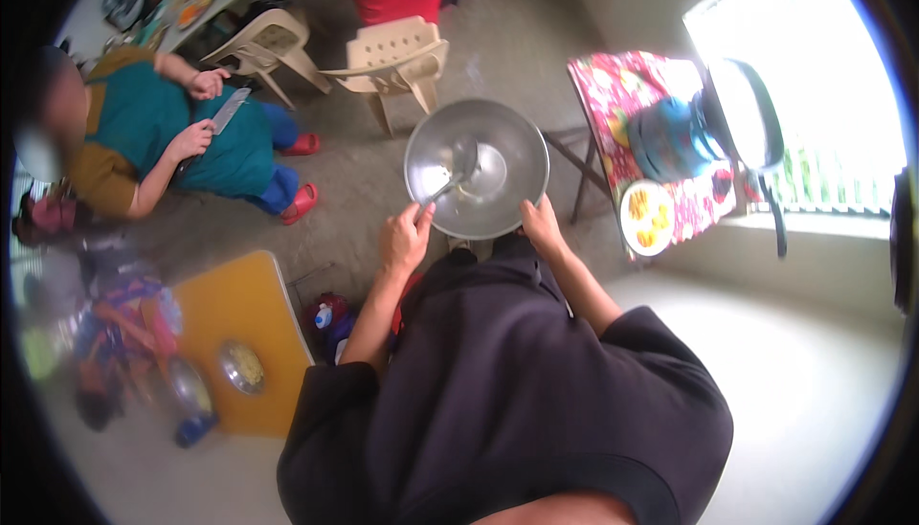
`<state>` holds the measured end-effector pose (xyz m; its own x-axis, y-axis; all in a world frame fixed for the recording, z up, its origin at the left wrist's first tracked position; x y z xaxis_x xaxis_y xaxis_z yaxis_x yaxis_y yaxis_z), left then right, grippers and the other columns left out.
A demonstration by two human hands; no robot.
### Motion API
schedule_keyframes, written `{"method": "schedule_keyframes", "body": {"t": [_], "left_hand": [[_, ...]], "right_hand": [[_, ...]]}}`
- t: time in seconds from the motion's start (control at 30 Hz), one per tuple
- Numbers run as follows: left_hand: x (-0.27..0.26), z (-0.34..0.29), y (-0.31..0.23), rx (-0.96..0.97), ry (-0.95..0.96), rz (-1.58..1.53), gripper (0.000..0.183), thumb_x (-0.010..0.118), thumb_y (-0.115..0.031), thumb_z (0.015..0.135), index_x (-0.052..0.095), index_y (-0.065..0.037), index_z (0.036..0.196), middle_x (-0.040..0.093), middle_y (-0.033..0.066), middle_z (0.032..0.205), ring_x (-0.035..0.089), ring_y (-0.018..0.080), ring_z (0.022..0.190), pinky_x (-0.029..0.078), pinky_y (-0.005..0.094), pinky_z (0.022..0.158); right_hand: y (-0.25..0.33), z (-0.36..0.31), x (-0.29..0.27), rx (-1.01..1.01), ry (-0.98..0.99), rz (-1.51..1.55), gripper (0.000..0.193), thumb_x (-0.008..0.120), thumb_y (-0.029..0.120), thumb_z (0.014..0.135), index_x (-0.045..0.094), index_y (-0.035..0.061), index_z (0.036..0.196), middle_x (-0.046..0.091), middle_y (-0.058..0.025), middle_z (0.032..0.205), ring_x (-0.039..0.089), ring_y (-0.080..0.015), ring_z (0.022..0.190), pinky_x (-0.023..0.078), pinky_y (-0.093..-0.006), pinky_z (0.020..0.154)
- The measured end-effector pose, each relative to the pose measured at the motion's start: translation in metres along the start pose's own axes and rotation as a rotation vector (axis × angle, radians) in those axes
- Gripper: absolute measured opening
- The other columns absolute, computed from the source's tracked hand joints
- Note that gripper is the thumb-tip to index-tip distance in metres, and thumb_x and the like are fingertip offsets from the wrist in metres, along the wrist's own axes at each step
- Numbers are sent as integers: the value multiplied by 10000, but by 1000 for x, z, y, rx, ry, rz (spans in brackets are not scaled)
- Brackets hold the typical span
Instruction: The person scoops a yellow grain-like food from a large pot into a metal bowl using a ladle. They then transfer the food from the bowl into a smaller bowl held by another person. The person repeats the scooping and serving process multiple times.
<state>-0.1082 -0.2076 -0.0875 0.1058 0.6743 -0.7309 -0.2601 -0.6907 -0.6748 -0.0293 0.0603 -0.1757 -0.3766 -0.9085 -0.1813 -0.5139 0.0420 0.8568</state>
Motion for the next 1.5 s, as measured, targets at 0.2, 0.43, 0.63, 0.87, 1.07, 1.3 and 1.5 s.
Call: {"method": "schedule_keyframes", "body": {"t": [0.2,0.43,0.63,0.87,1.07,1.3,1.5], "left_hand": [[13,21,-5,56,125,56,459,595,-451,1007,601,-53,779,606,183,615,623,440,626,426,524,538],[9,34,-19,154,23,69,210,682,-267,956,681,-58,975,670,148,780,650,378,718,491,480,650],[9,33,-61,276,263,211,319,671,-178,940,694,-159,1258,669,100,898,666,343,810,528,460,730],[40,31,-94,475,364,430,343,692,-146,910,719,-213,1246,617,61,931,640,276,883,516,427,763],[33,57,-92,346,304,434,358,688,-134,911,718,-229,1255,605,63,971,632,284,880,517,436,779],[27,58,-108,463,248,574,386,692,-93,883,726,-247,1235,570,37,941,625,243,864,515,422,773],[48,64,-115,580,198,632,403,706,-84,846,737,-273,1201,560,16,951,608,205,873,487,386,749]], "right_hand": [[1,-15,-28,10,-144,13,324,466,107,944,568,-28,1220,659,-109,898,611,-164,655,501,-309,536],[13,-9,-53,-7,-174,-68,450,496,148,937,516,4,1363,703,-257,1060,726,-327,836,558,-425,783],[39,-19,-79,43,-184,-14,482,506,162,937,473,-9,1386,694,-296,1098,701,-399,1020,534,-465,891],[15,-7,-98,27,-204,-22,467,502,154,931,481,-18,1365,681,-311,1123,687,-423,1052,522,-470,925],[24,-11,-107,136,-134,21,476,504,154,929,474,-23,1370,667,-315,1173,669,-425,1104,506,-472,963],[18,1,-115,52,-155,0,490,514,157,927,464,-32,1377,636,-333,1240,623,-447,1190,479,-478,1013],[30,4,-111,28,-114,-40,464,519,157,928,476,-39,1346,643,-336,1213,634,-456,1160,484,-491,997]]}}
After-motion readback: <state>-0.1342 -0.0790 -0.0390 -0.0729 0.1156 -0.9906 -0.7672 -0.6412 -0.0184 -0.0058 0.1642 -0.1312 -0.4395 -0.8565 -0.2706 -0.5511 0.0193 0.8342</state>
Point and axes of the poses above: each hand's wrist, its own z-axis towards the middle knuckle, its own x-axis out of the palm, y = z × x, the point moved 8 cm from there along z, towards the middle knuckle
